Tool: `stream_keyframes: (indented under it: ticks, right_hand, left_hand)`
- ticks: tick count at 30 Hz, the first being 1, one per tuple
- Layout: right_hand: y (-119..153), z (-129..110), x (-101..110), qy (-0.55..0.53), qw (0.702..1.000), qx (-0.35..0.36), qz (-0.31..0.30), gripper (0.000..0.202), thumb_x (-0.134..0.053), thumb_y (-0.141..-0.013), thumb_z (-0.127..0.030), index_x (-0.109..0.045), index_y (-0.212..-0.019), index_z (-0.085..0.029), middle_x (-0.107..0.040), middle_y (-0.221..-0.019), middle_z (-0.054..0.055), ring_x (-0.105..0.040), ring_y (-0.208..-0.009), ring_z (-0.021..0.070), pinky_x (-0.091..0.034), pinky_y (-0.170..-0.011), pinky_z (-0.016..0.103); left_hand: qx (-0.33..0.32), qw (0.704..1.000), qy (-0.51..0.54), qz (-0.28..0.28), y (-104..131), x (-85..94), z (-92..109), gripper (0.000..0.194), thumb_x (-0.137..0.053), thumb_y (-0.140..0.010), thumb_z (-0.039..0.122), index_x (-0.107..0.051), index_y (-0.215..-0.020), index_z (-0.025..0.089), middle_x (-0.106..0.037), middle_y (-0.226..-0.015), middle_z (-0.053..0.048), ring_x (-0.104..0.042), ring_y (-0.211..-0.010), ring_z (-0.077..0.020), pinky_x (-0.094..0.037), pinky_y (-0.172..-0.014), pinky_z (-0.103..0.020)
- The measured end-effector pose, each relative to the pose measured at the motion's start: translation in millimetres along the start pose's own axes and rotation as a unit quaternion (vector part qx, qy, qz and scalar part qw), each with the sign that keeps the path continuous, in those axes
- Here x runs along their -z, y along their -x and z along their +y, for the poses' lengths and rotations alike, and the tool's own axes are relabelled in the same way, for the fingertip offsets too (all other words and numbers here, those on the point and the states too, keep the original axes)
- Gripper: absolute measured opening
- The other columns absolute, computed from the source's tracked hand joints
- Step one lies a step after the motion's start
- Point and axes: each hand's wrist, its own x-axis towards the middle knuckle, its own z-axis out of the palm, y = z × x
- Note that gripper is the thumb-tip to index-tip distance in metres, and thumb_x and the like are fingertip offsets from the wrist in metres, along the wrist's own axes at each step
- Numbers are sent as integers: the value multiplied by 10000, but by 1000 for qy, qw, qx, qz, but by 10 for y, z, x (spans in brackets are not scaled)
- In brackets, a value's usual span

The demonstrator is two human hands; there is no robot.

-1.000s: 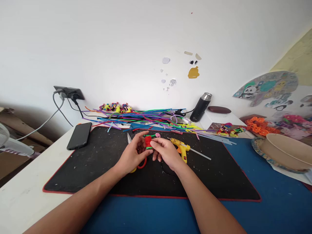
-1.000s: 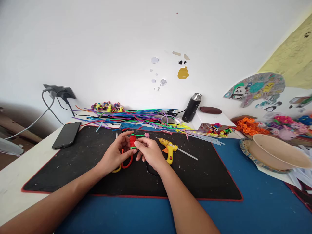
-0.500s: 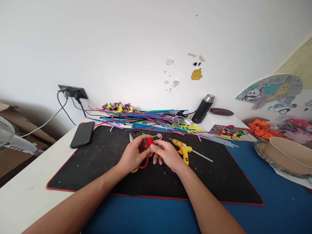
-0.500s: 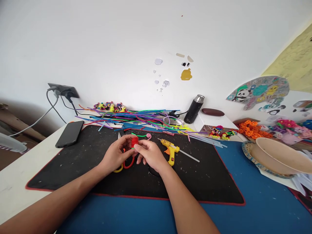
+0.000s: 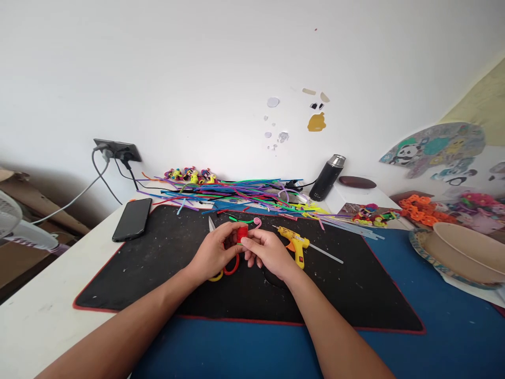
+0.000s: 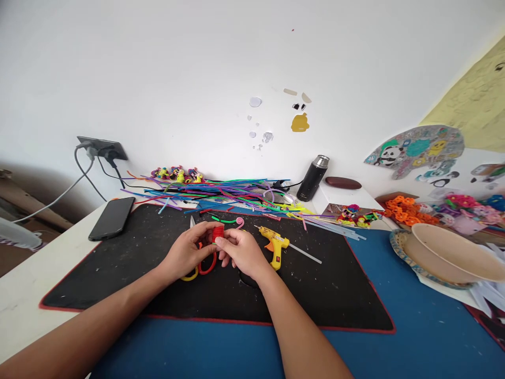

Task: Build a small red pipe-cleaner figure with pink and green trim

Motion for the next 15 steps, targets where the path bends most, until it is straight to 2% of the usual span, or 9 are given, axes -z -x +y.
stream_keyframes:
  ticks: [9,15]
  right_hand:
    - [3,-3,-5,11,1000,0,2,403,-672,-916,-511,-705,-1081,-144,-651,-669,-8,-634,-497,120,-364,-395,195]
    - [-16,18,-7,8,1000,-4,27,437,-676,-906,-522,-689,-1123,-143,-647,-671,-13,-634,-494,122,-356,-384,193]
  left_hand:
    - [6,1000,5,16,5,-24,-56,389,-719,-864,268,-683,-1246,204,-745,-1003,-41,-684,-855,-196,-550,-795,-317]
    - [33,997,68,17,-3,-44,-72,452,-735,-862,335,-669,-1295,223,-747,-1165,-78,-711,-998,-237,-578,-887,-371]
